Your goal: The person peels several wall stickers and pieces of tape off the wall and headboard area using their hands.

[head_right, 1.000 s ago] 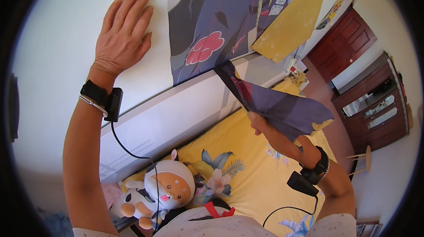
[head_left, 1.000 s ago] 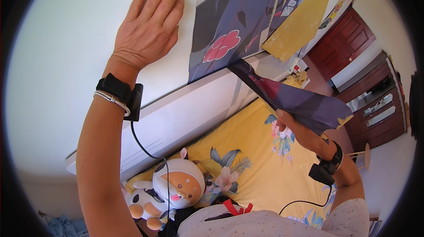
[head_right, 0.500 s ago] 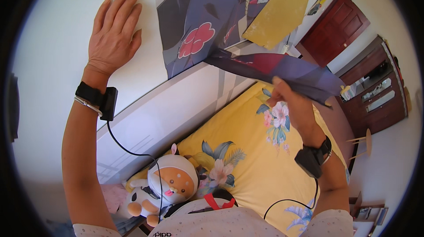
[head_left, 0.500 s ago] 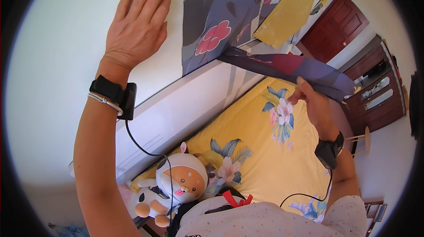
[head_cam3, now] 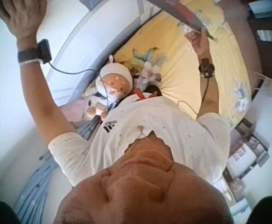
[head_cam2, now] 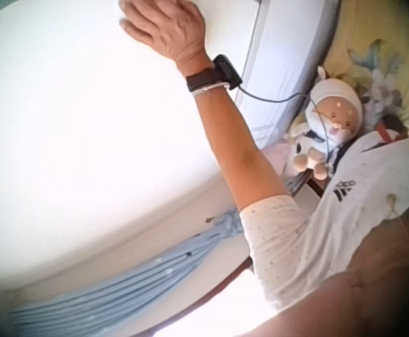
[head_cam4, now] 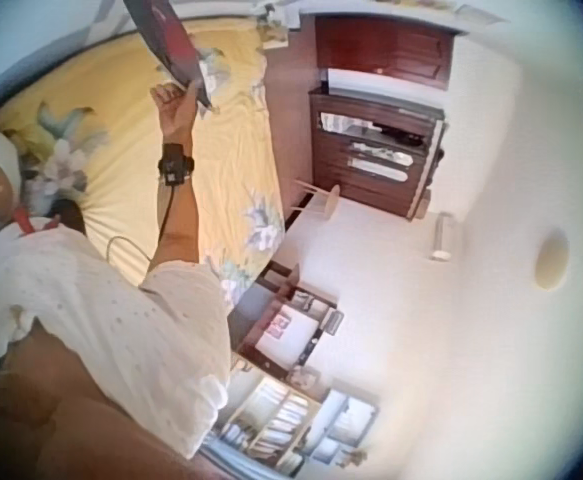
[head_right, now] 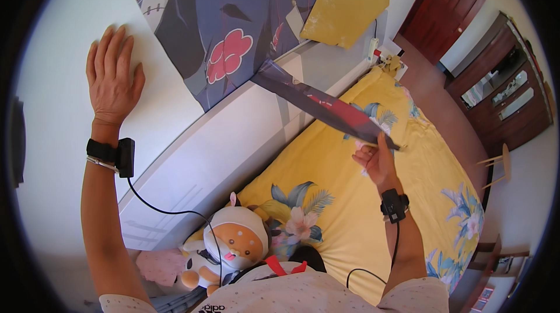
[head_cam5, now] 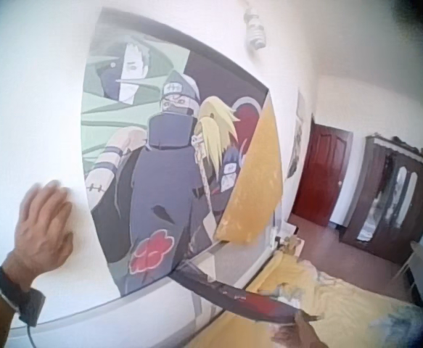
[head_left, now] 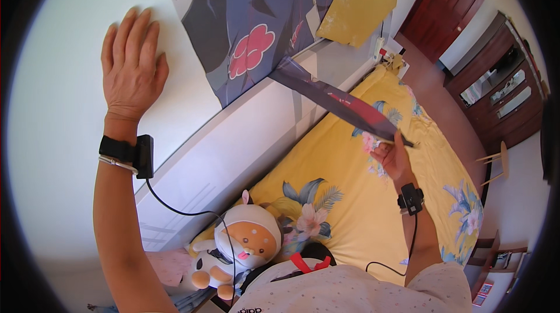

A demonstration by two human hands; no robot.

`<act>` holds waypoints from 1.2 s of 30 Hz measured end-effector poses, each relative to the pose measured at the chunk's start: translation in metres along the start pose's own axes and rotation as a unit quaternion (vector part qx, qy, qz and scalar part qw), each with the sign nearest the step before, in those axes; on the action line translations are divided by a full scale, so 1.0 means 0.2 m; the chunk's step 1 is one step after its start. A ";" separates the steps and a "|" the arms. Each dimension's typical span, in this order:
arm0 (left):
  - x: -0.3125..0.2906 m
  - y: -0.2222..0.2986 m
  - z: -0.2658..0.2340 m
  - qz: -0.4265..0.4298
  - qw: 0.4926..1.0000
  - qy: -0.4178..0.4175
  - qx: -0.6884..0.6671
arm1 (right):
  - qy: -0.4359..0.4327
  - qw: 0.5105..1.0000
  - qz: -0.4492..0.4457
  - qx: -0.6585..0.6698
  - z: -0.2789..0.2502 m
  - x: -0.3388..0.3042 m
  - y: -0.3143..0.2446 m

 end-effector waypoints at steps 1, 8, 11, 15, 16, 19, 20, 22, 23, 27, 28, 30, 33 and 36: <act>0.01 0.01 0.00 0.005 1.000 0.003 -0.002 | -0.012 0.994 0.022 0.102 -0.07 -0.01 0.08; 0.00 0.00 0.00 0.011 1.000 0.012 0.021 | -0.182 0.923 0.208 -0.267 0.19 -0.06 0.32; 0.00 -0.01 0.01 0.009 1.000 0.012 0.021 | -0.205 0.902 0.049 -0.377 0.48 0.25 0.18; 0.01 0.00 0.01 0.014 1.000 0.006 0.017 | -0.171 0.893 -0.088 -0.406 0.73 0.79 0.16; 0.01 0.01 0.02 0.013 1.000 0.007 0.016 | -0.174 0.892 -0.088 -0.407 0.77 0.90 0.19; 0.00 0.01 0.02 0.011 1.000 0.004 0.021 | -0.104 0.895 -0.088 -0.426 0.85 1.08 0.27; 0.00 0.01 0.03 0.012 1.000 0.005 0.020 | -0.101 0.898 -0.058 -0.423 0.85 1.11 0.29; -0.01 -0.01 0.02 0.014 0.999 0.004 0.031 | -0.085 0.902 -0.046 -0.421 0.95 1.02 0.30; -0.01 -0.02 0.01 0.019 0.999 0.011 0.035 | -0.091 0.901 -0.042 -0.422 0.97 1.05 0.34; -0.01 -0.02 0.03 0.015 0.999 0.012 0.028 | -0.218 0.914 0.043 -0.340 1.01 1.05 0.36; 0.00 -0.02 0.03 0.015 0.999 0.012 0.027 | -0.195 0.917 0.083 -0.339 0.99 1.07 0.37; 0.00 -0.02 0.04 0.013 0.999 0.011 0.028 | -0.174 0.917 0.122 -0.339 0.99 1.07 0.37; -0.01 -0.02 0.04 0.010 1.000 0.013 0.022 | -0.195 0.908 0.162 -0.334 1.04 1.01 0.31; -0.01 -0.02 0.02 0.001 1.000 0.014 0.013 | -0.295 0.923 0.206 -0.136 1.14 0.89 0.25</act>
Point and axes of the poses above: each hand's wrist, its own x-axis towards the middle knuckle, its own z-axis out of the palm, y = z × x, the point moved 3 cm from there along x, towards the middle knuckle, and after that the axes turned 10 degrees about -y, right-handed, at the moved point
